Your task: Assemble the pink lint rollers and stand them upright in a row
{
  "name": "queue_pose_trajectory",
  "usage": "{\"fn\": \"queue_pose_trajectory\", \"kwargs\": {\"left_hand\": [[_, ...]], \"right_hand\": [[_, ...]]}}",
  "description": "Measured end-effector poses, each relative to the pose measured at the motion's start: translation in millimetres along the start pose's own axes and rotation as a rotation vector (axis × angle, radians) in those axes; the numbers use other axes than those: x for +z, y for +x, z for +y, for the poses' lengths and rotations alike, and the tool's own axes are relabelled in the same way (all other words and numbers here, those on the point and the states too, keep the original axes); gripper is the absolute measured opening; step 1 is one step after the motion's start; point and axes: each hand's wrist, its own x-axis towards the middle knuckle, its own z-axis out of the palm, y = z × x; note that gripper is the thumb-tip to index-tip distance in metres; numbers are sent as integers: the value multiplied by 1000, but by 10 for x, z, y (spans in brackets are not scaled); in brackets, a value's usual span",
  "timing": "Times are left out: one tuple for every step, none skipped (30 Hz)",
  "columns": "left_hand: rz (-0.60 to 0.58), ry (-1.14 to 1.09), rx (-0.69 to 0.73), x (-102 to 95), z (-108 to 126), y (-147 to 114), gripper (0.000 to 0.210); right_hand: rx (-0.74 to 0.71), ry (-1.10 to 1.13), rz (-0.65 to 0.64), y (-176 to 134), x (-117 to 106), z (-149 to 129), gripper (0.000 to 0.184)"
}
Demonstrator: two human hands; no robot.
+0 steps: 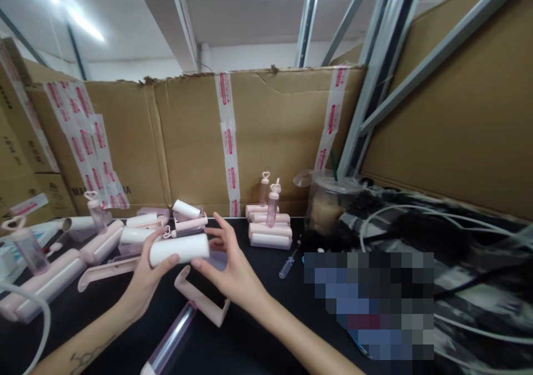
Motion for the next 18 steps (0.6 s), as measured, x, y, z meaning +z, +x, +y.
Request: {"fn": "queue_pose_trajectory", "kwargs": {"left_hand": [[-60, 15, -14, -11, -17, 11, 79], [-144, 39, -39, -25, -41, 21, 88], [-238, 84, -68, -42, -70, 30, 94], [-323, 165, -92, -63, -104, 38, 94], [-383, 286, -107, -85, -141, 45, 89], [-414, 438, -112, -107, -177, 50, 82], [-416, 600, -106, -128, -211, 54, 74], [-407, 743, -95, -145, -238, 60, 65], [-406, 844, -87, -158, -258, 67, 57], [-422, 886, -89, -166, -268, 78, 52], [-451, 862, -102, -169, -267, 91, 48], [-481, 782, -131, -167, -256, 106, 47], [-510, 663, -174, -161, -234, 121, 48], [-529, 527, -223, -151, -203, 134, 50], [-536, 394, -269, -139, -166, 143, 52], [-532, 277, -304, -124, -125, 145, 53], [-520, 181, -321, -108, -84, 141, 54], [-507, 106, -322, -91, -45, 131, 55]], "right_hand": [[16, -27, -37, 33, -76, -4, 59], [41, -60, -78, 59, -155, -2, 53], [71, -95, -112, 81, -237, 5, 46], [98, -128, -125, 100, -317, 13, 40], [121, -157, -111, 117, -393, 23, 37], [136, -177, -75, 133, -462, 33, 37], [148, -185, -29, 147, -520, 40, 38], [158, -181, 17, 160, -565, 43, 38], [166, -167, 54, 169, -597, 41, 38], [173, -147, 74, 176, -618, 32, 38], [177, -124, 78, 177, -628, 17, 38], [182, -101, 70, 175, -631, -5, 39], [188, -79, 54, 169, -629, -32, 39], [193, -59, 37, 161, -623, -59, 39], [196, -39, 24, 151, -613, -83, 39], [198, -24, 18, 140, -600, -101, 38], [195, -17, 18, 131, -582, -110, 38], [189, -18, 19, 122, -561, -111, 38]]}}
